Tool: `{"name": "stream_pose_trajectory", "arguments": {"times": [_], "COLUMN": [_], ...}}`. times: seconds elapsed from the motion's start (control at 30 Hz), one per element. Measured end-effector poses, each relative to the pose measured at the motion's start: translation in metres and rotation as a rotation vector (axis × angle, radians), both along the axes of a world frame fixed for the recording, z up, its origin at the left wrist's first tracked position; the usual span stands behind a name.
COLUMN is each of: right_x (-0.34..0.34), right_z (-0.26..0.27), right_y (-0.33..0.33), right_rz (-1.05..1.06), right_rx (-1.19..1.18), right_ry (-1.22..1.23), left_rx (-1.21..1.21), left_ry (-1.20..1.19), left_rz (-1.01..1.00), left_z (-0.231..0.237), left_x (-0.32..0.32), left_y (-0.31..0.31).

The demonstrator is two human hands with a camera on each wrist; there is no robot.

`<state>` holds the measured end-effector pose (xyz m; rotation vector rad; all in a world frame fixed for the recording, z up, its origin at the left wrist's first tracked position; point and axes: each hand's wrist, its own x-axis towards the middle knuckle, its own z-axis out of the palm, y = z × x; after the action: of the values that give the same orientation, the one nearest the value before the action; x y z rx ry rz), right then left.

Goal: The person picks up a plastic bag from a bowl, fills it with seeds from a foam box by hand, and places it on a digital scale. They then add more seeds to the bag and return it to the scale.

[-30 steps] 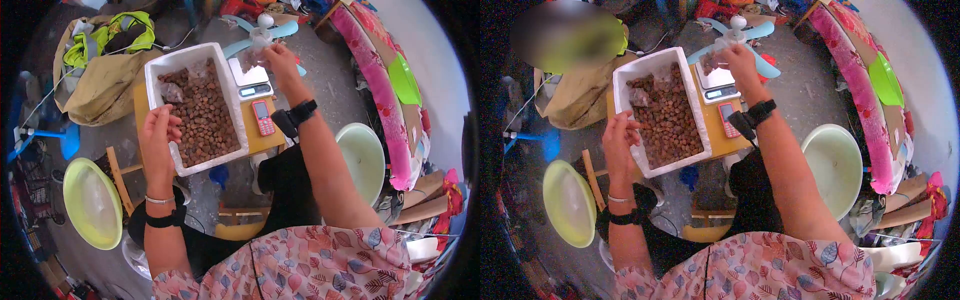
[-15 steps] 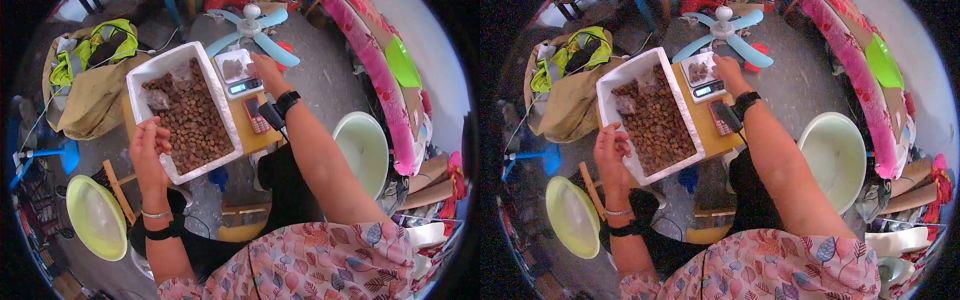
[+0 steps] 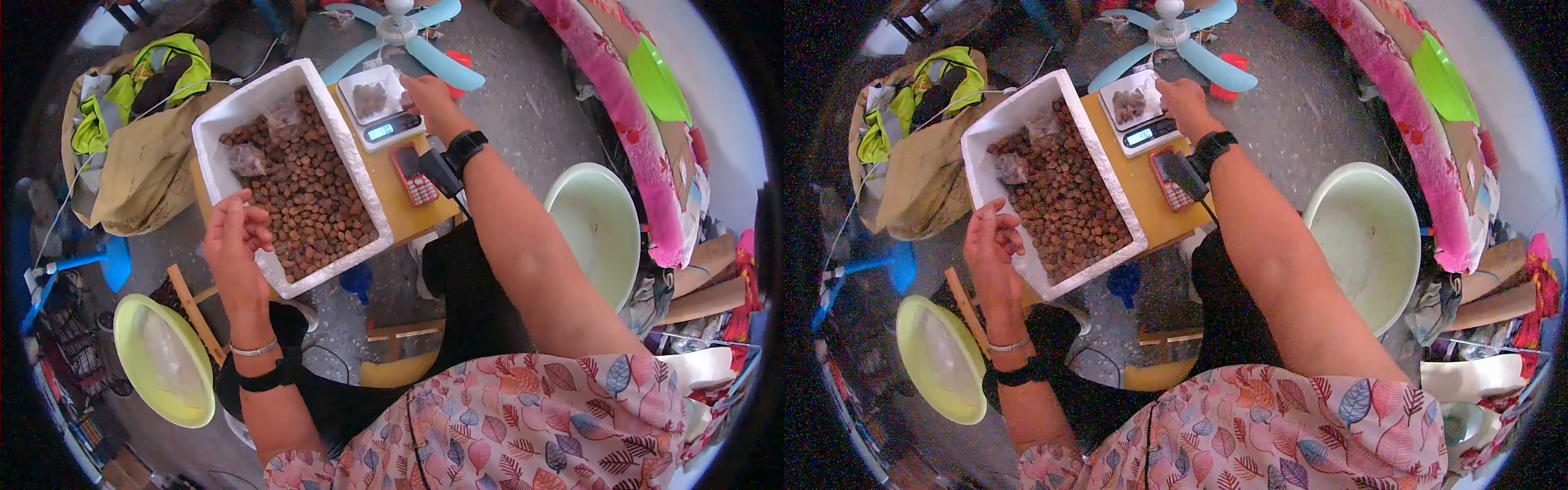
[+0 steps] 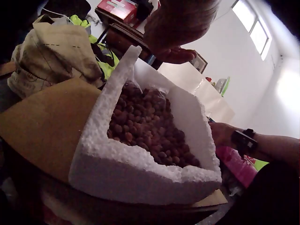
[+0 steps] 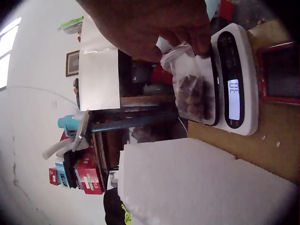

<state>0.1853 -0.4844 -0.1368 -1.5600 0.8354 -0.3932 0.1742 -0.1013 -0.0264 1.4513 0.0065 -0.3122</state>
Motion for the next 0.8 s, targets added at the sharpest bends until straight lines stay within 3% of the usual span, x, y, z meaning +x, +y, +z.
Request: {"name": "stream_pose_trajectory", "arguments": {"times": [0.57,0.8], "right_x": [-0.002,0.007], "right_z": [0.007,-0.005], "right_y": [0.0,-0.003], "right_rz": [0.091,0.091], "right_rx": [0.044,-0.117], "right_ry": [0.065,0.164], "left_rx": [-0.002,0.011], "left_ry": [0.006,0.007], "left_rz": [0.001,-0.008], "left_z": [0.004,0.006], "left_x": [-0.002,-0.003], "left_y": [0.001,0.001]}}
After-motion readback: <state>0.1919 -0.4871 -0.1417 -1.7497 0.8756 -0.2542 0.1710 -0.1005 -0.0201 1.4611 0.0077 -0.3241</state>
